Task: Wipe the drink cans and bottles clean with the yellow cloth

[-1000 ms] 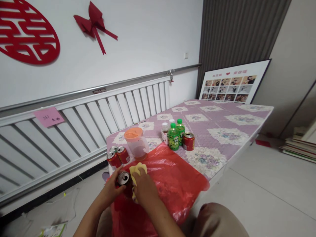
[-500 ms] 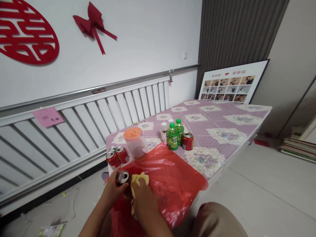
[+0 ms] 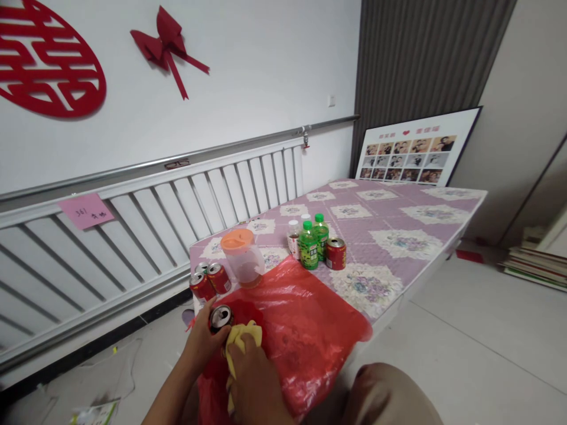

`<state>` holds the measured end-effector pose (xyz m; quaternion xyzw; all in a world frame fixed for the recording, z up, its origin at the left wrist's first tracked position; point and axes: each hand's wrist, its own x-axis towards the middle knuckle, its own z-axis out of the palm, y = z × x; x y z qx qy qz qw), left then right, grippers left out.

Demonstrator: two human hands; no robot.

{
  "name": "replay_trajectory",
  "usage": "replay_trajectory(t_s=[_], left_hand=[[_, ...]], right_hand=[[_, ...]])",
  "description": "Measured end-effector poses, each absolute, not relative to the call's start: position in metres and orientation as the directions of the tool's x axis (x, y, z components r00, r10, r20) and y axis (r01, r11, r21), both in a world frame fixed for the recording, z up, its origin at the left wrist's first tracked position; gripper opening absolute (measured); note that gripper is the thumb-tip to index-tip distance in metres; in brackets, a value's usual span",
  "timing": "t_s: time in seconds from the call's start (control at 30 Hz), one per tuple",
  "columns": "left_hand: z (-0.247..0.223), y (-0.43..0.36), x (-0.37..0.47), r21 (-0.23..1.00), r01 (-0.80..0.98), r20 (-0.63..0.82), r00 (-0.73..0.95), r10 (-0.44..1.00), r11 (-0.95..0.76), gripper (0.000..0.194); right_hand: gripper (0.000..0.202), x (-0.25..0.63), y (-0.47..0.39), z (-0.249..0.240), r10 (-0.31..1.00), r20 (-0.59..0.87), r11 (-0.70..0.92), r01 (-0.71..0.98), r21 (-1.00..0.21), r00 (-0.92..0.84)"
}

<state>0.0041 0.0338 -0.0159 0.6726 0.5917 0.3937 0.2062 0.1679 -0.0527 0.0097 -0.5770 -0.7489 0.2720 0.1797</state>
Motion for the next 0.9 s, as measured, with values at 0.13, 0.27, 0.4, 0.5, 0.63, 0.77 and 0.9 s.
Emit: replay_trajectory(t_s=[0.13,0.27,0.4,0.5,0.63,0.77,0.9], left_hand=[[-0.013,0.035,0.0,0.766,0.612,0.23,0.025,0.973,-0.197,0.075],[-0.008,0.037,-0.005,0.804,0.566,0.162,0.091,0.983,-0.185,0.079],[0.001,0.039,-0.01,0.827,0.523,0.13,0.176,0.976,-0.205,0.084],[0.011,0.041,-0.015,0.859,0.46,0.094,0.287,0.953,-0.224,0.089],[0.025,0.045,-0.018,0.88,0.415,0.035,0.424,0.905,-0.229,0.095],[0.033,0.05,-0.02,0.846,0.463,0.023,0.462,0.887,-0.263,0.096],[0.034,0.049,-0.021,0.839,0.474,0.02,0.461,0.887,-0.265,0.096]], right_hand=[[0.068,0.175,-0.044,0.008,0.971,-0.018,0.172,0.752,-0.636,-0.238],[0.066,0.183,-0.025,0.01,0.977,0.019,0.173,0.738,-0.652,-0.212],[0.065,0.188,0.0,0.012,0.97,0.072,0.221,0.725,-0.652,-0.231],[0.064,0.189,0.021,0.012,0.963,0.099,0.253,0.72,-0.646,-0.249],[0.064,0.186,0.044,0.012,0.955,0.114,0.282,0.725,-0.629,-0.273],[0.063,0.185,0.051,0.012,0.948,0.086,0.297,0.751,-0.589,-0.307],[0.045,0.185,0.041,0.014,0.95,0.032,0.279,0.799,-0.533,-0.311]])
